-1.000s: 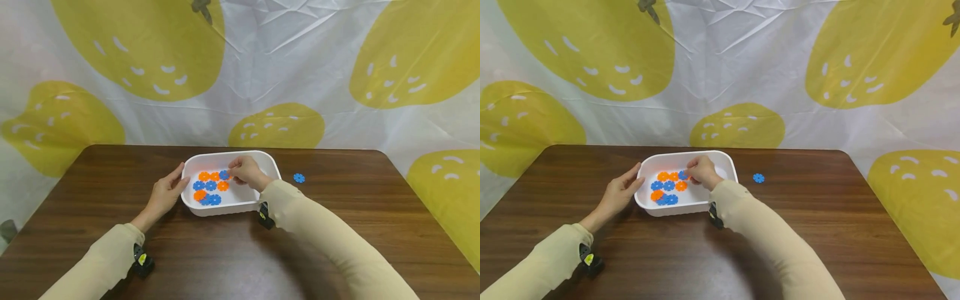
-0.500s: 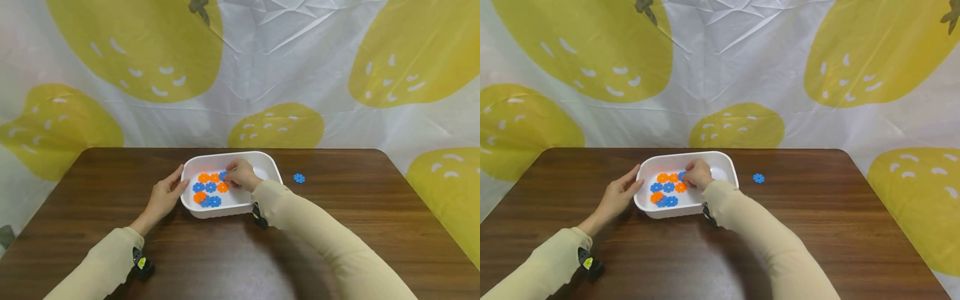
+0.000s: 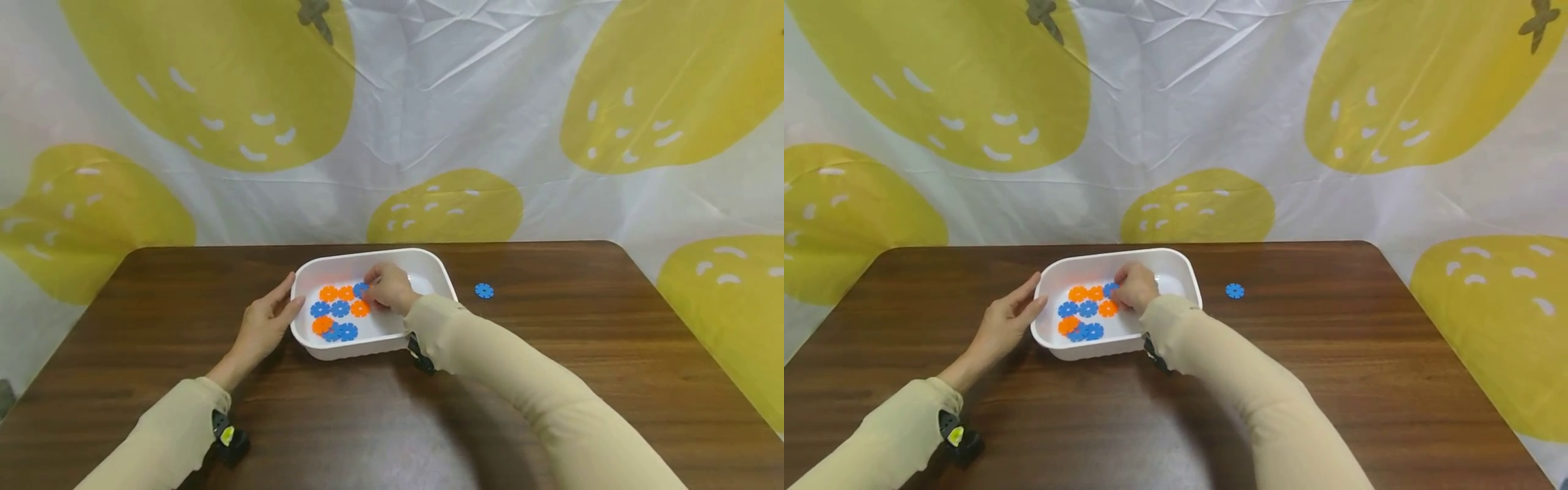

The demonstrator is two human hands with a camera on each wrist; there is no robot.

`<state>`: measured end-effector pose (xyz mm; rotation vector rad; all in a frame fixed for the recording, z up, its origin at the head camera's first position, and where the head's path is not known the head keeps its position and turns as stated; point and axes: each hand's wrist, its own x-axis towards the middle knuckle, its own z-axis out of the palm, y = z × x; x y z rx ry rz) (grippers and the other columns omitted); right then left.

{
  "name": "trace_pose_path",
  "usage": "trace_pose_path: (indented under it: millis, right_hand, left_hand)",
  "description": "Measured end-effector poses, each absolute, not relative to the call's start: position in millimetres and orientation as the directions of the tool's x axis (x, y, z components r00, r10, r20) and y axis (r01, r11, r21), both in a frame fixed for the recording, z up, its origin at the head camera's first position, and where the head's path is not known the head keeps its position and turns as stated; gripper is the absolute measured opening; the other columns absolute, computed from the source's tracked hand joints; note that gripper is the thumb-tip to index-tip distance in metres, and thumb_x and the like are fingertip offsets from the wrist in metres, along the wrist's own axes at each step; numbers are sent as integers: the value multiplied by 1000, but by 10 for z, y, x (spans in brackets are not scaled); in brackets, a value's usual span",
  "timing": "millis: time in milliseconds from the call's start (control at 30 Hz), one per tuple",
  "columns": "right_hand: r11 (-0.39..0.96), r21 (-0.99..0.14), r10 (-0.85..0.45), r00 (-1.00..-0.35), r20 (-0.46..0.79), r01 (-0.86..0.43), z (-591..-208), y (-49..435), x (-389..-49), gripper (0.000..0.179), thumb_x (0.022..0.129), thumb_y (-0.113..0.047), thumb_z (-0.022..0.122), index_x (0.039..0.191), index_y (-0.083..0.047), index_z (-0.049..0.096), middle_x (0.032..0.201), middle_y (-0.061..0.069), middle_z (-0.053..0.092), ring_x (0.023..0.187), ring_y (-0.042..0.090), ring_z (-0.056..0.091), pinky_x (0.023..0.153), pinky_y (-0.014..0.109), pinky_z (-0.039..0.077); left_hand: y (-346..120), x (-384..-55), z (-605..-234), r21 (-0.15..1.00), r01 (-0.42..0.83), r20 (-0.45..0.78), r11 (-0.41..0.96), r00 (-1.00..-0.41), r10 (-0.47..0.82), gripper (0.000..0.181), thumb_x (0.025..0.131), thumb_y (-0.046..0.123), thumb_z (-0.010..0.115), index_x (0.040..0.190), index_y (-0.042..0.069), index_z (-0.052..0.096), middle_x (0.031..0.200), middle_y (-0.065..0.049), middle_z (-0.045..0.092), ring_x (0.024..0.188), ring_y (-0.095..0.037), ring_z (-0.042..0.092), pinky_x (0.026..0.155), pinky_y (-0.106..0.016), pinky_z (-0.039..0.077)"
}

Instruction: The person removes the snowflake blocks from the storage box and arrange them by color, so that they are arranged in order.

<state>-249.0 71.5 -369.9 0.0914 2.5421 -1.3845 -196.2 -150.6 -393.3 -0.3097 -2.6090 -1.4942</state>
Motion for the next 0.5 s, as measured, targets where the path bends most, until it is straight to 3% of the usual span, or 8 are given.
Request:
trace_pose_path:
  millis: [500]
  right_hand:
    - [649,-751,-72,-973,-220,122,-3733,693,-2549,28,73,2,76,95,3,59,64,4,49,43,10,45,39,16,41]
  left_hand:
    - [-1517,-1967,-3950,838,225,189,497,-974,121,54,94,20,58,141,1,38,145,-14,40,126,-32,48,96,-35,42]
